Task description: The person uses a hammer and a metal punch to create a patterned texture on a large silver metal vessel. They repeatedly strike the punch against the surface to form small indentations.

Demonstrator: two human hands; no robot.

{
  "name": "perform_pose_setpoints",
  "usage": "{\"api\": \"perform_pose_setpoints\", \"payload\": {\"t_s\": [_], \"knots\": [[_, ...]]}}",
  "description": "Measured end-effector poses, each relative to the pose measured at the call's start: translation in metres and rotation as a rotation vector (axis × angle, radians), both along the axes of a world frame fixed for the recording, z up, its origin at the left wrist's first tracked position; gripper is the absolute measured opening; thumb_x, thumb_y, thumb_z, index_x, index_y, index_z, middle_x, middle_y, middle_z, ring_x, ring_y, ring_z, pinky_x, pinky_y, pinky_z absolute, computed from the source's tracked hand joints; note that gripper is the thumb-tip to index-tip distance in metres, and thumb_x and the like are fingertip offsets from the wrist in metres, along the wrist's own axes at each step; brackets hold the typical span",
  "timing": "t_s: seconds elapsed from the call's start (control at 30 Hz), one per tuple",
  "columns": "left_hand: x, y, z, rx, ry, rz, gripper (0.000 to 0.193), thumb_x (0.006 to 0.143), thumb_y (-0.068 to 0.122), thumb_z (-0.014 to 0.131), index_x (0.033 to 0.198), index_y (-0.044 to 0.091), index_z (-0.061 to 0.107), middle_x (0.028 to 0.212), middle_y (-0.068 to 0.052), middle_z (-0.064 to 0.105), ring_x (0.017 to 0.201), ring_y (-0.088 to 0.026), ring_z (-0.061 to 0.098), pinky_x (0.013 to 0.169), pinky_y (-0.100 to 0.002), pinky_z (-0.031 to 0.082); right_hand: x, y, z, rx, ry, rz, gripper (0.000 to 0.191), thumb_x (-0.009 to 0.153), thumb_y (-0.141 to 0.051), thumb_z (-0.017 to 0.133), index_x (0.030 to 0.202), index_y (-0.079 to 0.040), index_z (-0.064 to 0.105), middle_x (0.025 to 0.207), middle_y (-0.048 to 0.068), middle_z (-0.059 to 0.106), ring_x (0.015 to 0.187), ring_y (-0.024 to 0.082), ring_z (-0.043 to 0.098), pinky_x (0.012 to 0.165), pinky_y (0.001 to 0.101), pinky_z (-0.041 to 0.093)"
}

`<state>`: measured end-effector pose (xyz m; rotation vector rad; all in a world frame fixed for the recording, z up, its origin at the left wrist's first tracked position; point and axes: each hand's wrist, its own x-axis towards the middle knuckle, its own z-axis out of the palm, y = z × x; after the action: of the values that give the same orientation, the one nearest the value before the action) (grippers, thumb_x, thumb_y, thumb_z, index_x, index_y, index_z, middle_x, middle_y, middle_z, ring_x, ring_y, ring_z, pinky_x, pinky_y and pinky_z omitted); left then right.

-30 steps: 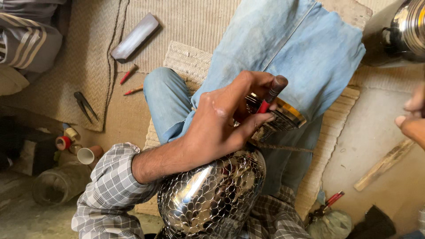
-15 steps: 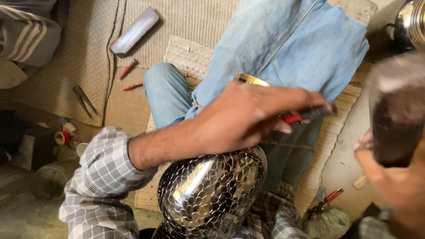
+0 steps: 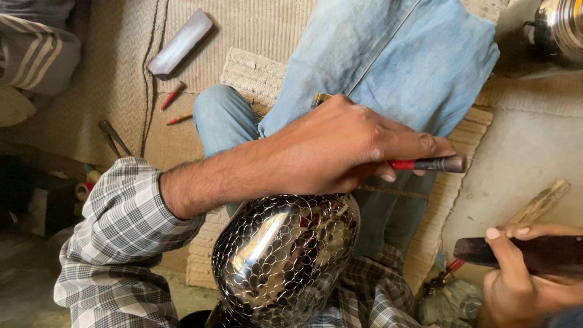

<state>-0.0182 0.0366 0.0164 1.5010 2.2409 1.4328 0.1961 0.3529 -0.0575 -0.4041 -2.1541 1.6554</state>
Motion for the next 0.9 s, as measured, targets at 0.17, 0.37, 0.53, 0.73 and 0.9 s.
{"api": "perform_pose_setpoints", "payload": {"t_s": [0.17,0.37,0.53,0.73,0.9], "knots": [[-0.001,0.002,0.001,-0.126,-0.174,-0.09,0.077,0.078,-0.006,0.07,0.147,0.025,0.056,0.126,0.004,0.077,0.096,-0.013,0.08,0.077,-0.03,0.066,-0.016,-0.004,0.011,0.35,-0.131,0.101,0.031,0.096,0.018,0.075,0.112,0.007,0.05,0.102,0.015,0.064,0.086,0.021,0.063,0.083,0.0301,0.055],[-0.007,0.005,-0.002,-0.129,-0.107,-0.133,0.069,0.081,0.002,0.075,0.145,0.022,0.057,0.108,0.0,0.079,0.086,-0.018,0.077,0.071,-0.036,0.061,-0.029,-0.025,0.018,0.416,-0.096,0.172,0.077,0.086,0.009,0.078,0.146,0.001,0.031,0.099,0.017,0.065,0.086,0.023,0.064,0.082,0.0328,0.056],[-0.011,0.009,-0.004,-0.142,-0.033,-0.184,0.065,0.085,0.013,0.079,0.146,0.021,0.059,0.097,0.001,0.08,0.081,-0.021,0.076,0.065,-0.041,0.057,-0.025,-0.029,0.016,0.411,-0.169,0.109,0.075,0.084,0.004,0.083,0.141,-0.002,0.033,0.096,0.018,0.065,0.079,0.025,0.065,0.074,0.0359,0.057],[-0.013,0.014,-0.006,-0.149,-0.033,-0.229,0.061,0.086,0.019,0.078,0.144,0.023,0.06,0.097,0.006,0.081,0.082,-0.014,0.077,0.06,-0.038,0.055,-0.009,-0.016,-0.004,0.426,-0.024,0.174,0.064,0.086,0.005,0.079,0.141,0.002,0.045,0.102,0.017,0.064,0.087,0.026,0.063,0.082,0.0348,0.055],[-0.018,0.012,-0.006,-0.144,0.029,-0.347,0.059,0.088,0.019,0.079,0.144,0.025,0.061,0.088,0.003,0.079,0.073,-0.013,0.074,0.056,-0.038,0.053,0.006,0.006,-0.034,0.615,0.03,0.232,0.034,0.086,0.011,0.076,0.108,-0.002,0.054,0.097,0.018,0.064,0.08,0.027,0.064,0.077,0.0341,0.053]]}}
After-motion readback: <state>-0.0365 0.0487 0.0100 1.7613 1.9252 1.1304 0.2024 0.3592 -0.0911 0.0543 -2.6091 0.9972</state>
